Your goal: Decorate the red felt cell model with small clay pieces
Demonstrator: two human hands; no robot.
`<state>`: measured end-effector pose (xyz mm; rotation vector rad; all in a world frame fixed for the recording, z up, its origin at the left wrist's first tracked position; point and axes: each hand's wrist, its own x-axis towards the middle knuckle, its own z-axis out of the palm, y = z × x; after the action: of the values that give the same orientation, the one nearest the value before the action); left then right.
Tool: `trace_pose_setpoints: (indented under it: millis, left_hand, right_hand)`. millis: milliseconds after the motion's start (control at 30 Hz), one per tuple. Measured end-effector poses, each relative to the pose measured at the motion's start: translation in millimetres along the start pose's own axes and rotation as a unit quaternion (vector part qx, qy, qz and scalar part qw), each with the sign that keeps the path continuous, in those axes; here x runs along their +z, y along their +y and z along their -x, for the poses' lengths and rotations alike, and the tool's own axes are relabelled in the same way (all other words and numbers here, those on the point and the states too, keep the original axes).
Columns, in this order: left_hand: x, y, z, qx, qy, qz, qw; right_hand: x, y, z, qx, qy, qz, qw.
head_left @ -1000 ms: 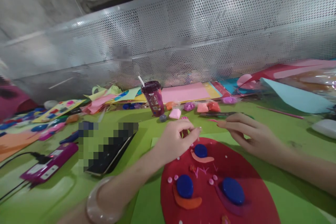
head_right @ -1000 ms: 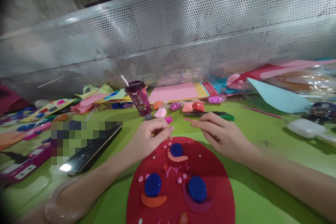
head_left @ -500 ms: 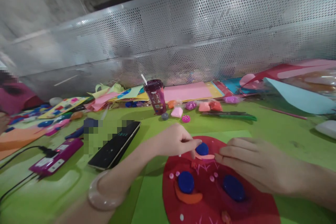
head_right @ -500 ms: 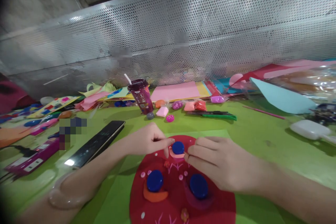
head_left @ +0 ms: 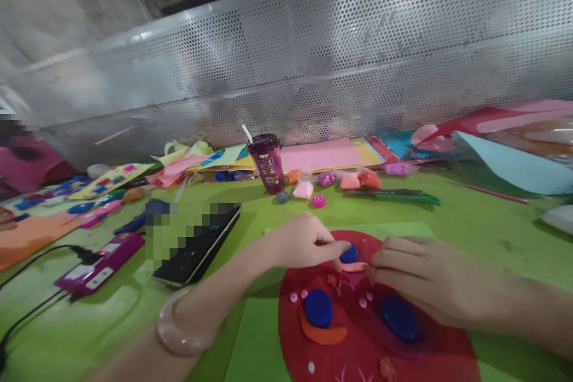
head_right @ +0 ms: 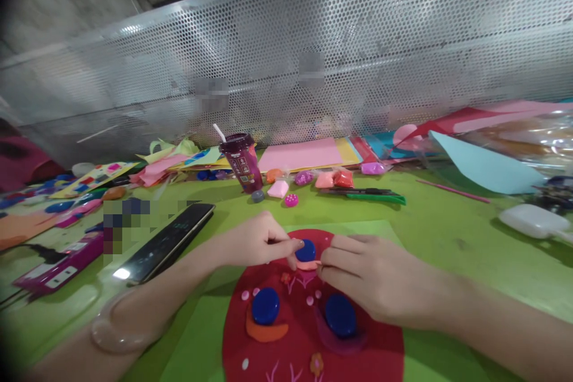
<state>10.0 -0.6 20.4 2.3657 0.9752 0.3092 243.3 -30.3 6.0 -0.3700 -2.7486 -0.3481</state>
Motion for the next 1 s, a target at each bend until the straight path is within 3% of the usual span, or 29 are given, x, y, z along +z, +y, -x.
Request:
trace_pose_setpoints:
  millis: [1000]
  left_hand:
    - [-3.7,-2.4,1.4,0.015,0.001,0.03,0.999]
  right_hand:
    - [2.1,3.8,-1.5,0.007,0.072,0.012,0.997]
